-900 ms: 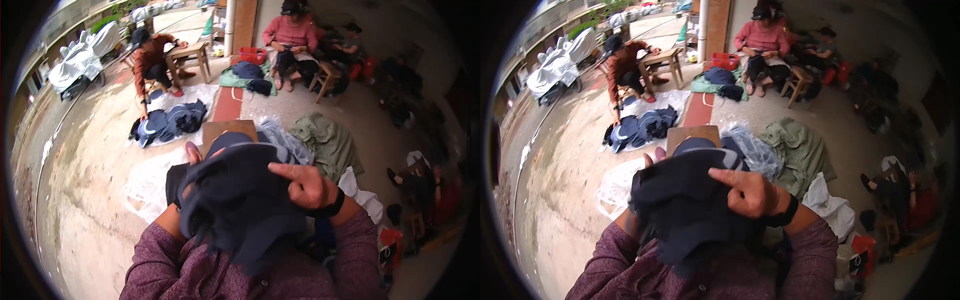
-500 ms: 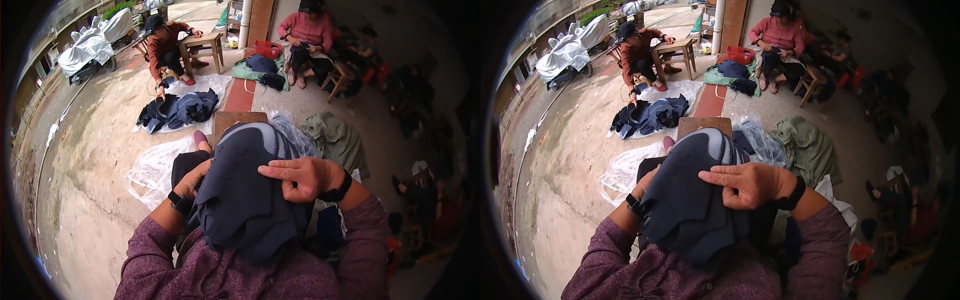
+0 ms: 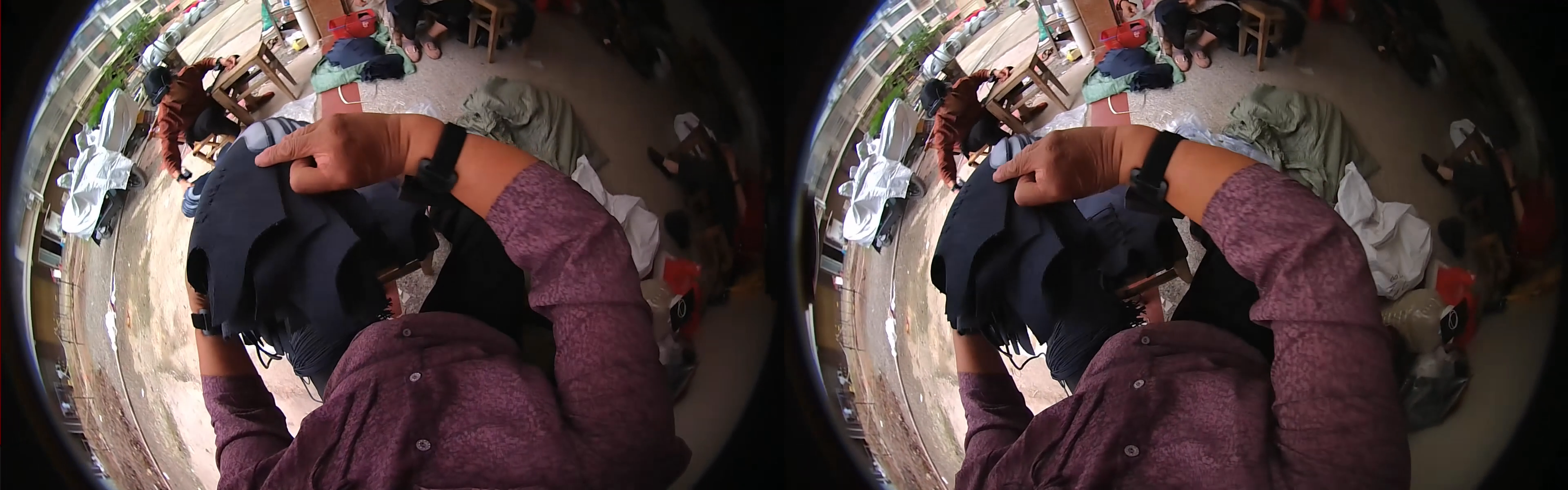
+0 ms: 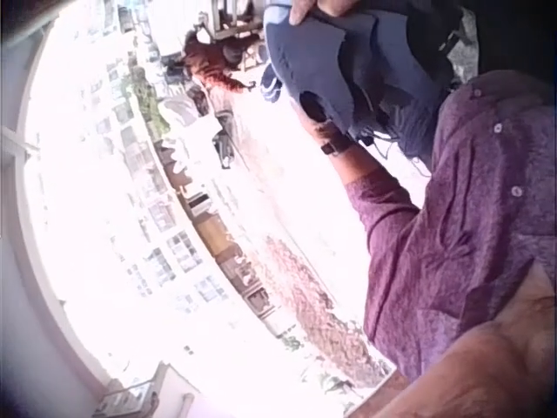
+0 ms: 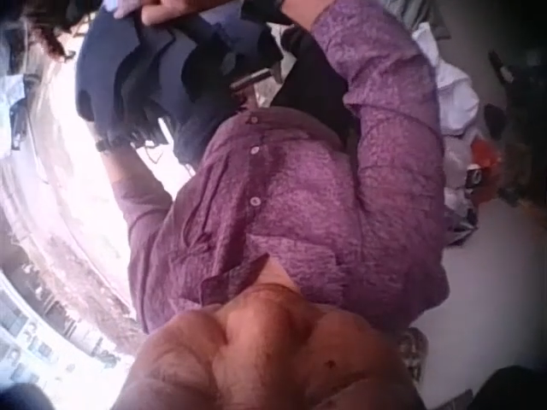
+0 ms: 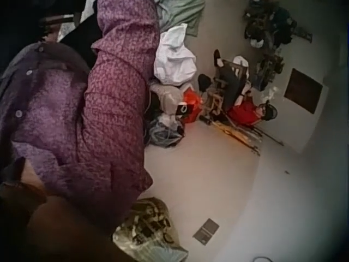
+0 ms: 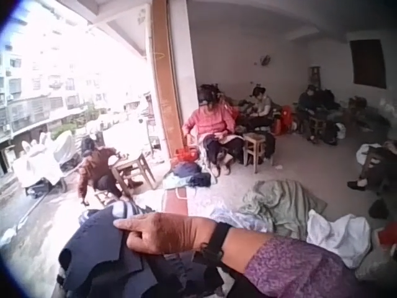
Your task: Tying together shoe components with string and organizing them into piles and plastic bags.
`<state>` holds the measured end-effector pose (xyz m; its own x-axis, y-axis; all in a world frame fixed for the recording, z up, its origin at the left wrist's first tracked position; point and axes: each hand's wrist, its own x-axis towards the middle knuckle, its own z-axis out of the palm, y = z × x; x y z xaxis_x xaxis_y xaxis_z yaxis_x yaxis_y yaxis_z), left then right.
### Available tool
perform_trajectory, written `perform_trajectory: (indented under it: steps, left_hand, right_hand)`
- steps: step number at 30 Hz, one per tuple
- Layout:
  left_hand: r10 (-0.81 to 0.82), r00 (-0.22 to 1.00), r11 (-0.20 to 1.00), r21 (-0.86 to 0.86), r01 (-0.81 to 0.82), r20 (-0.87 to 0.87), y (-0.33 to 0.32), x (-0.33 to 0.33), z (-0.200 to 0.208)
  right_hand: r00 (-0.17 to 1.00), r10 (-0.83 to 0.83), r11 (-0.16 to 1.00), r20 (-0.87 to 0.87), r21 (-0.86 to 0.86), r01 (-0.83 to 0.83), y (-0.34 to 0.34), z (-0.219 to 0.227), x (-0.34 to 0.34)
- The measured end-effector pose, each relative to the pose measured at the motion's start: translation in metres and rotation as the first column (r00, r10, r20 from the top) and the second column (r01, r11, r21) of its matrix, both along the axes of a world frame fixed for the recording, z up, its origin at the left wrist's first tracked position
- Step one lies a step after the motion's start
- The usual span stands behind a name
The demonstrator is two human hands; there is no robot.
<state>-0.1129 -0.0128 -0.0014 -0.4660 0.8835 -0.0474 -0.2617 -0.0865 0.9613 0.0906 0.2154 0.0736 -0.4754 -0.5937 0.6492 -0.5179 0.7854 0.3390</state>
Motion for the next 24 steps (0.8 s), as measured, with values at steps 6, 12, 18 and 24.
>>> perform_trajectory:
  steps: [6,12,18,24]
  left_hand:
    - [0.069,0.996,0.997,-0.035,-0.067,0.05,0.027,0.01,-0.008]
    - [-0.091,0.991,0.97,-0.216,0.11,0.095,0.065,0.023,-0.139]
    - [-0.111,0.986,0.976,-0.175,0.132,0.122,0.073,0.023,-0.115]
    - [0.017,0.995,0.971,-0.239,0.008,0.1,0.063,0.036,-0.092]
  right_hand:
    - [0.978,-0.071,0.967,0.196,-0.225,0.116,0.033,-0.063,0.013]
    - [0.81,-0.207,0.856,0.548,-0.3,0.422,0.063,-0.213,0.062]
    - [0.833,-0.12,0.525,0.54,-0.678,0.515,0.066,-0.224,0.06]
    - [0.752,0.07,-0.01,0.655,-0.754,0.657,0.028,-0.177,0.032]
